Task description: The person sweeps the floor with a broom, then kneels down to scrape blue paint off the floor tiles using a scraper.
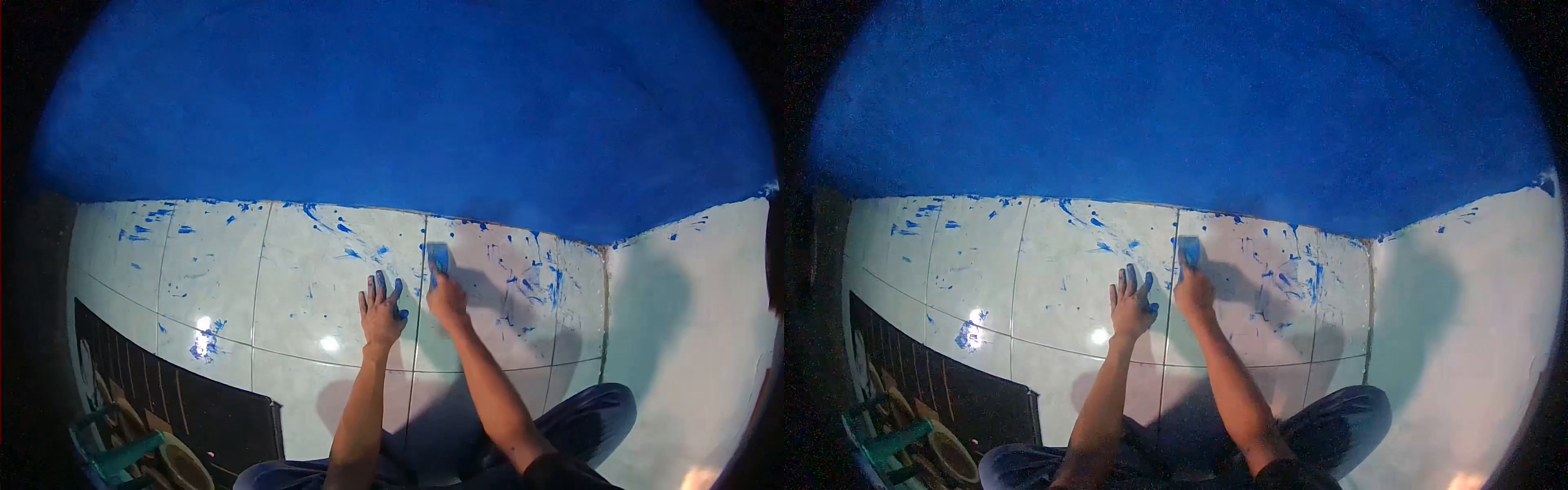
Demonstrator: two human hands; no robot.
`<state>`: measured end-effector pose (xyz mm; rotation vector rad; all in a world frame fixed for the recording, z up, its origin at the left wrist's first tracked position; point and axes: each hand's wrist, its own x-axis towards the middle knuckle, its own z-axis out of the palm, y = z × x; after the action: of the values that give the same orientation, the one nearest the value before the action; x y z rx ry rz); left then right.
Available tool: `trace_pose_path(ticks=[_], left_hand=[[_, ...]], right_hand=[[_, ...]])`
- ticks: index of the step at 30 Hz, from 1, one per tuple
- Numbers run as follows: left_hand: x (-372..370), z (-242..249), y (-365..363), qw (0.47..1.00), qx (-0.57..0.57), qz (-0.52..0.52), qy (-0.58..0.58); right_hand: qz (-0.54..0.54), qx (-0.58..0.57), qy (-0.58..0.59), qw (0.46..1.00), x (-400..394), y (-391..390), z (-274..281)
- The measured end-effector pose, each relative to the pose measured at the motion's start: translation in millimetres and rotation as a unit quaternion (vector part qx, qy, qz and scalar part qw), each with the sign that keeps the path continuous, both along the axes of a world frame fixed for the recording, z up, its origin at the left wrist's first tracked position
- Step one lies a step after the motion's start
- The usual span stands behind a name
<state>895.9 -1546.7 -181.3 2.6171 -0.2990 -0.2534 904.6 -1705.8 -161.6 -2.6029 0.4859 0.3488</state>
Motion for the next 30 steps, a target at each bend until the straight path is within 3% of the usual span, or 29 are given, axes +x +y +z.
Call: trace_pose_path(ticks=[2,7,10,16,21,23,26,30], left_hand=[[-0.4,3.9,-0.1,1.000,-0.006,0.001,0.008],[-0.7,8.1,-4.2,1.000,0.001,0.017,0.007],[-1.0,7.0,-5.1,1.000,0.018,0.011,-0.002],[-6.6,-1.8,-1.7,1.000,-0.005,-0.003,-0.004],[-10.5,0.4,-6.7,1.000,0.018,0.009,-0.018],[-7.9,-0.1,-6.9,1.000,0.017,0.011,-0.021],[-9.6,-3.2,-6.1,0.999,0.024,0.002,-0.026],[-17.9,-3.1,-7.9,1.000,0.003,0.002,-0.030]], right_hand=[[-0.014,-0.030,-0.028,0.999,10.5,1.7,-2.1],[0.021,0.011,-0.031,0.999,-98.9,26.4,9.7],[0.011,0.022,-0.052,0.998,-110.7,26.9,-0.5],[0.008,0.005,-0.028,1.000,-26.0,10.0,1.1],[0.024,-0.009,-0.013,1.000,-107.3,37.4,13.2],[0.030,-0.019,-0.083,0.996,-102.1,31.8,-3.3],[0.015,0.019,0.022,0.999,-39.3,6.9,-6.5],[0.028,0.000,-0.018,0.999,-51.3,15.1,4.0]])
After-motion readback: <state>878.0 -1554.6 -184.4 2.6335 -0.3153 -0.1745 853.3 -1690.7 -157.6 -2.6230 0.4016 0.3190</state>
